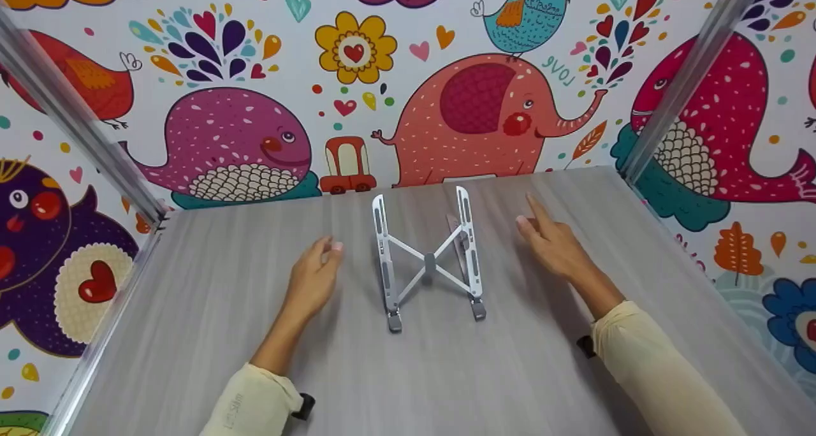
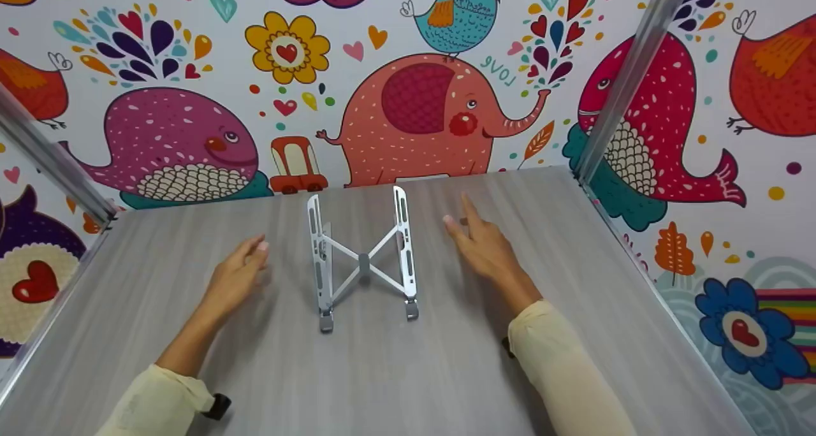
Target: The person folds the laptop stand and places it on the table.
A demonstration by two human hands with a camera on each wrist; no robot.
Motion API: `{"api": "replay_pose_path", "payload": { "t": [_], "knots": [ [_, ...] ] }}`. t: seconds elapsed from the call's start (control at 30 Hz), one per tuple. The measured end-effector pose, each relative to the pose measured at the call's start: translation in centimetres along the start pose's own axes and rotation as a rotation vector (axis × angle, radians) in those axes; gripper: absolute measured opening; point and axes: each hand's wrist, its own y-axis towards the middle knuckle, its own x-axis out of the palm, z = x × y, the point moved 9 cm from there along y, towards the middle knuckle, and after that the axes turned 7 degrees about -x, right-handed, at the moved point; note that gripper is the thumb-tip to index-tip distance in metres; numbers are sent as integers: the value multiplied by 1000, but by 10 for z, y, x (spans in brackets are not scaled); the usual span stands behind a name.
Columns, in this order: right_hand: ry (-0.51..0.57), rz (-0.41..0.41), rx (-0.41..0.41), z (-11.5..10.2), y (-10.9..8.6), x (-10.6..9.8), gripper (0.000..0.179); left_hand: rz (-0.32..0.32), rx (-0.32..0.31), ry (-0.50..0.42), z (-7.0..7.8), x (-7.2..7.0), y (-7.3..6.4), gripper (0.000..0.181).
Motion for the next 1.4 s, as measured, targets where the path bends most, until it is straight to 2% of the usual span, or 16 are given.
{"api": "replay_pose_path", "payload": {
  "t": [0.07,0.3,0.47,0.6,0.8,1.1,1.27,1.4],
  "knots": [
    [26,31,-31,-7,2,4,78,3,3,-57,4,8,-2,61],
    [157,85,-89,-31,13,21,67,-12,-88,-224,10,35,2,52],
    [237,88,-110,-43,18,36,63,-32,-147,-286,9,53,8,53],
    [250,77,-107,-47,21,47,61,-30,-164,-302,9,62,12,54],
    [241,47,-61,-45,22,61,60,-4,-154,-278,10,68,17,52],
    [327,27,-140,-49,26,70,67,53,-58,-234,16,69,23,51],
    [367,18,-113,-48,26,76,63,77,-23,-215,17,70,24,45],
    [387,23,-88,-46,26,80,51,92,5,-194,18,71,25,37]
  ]
}}
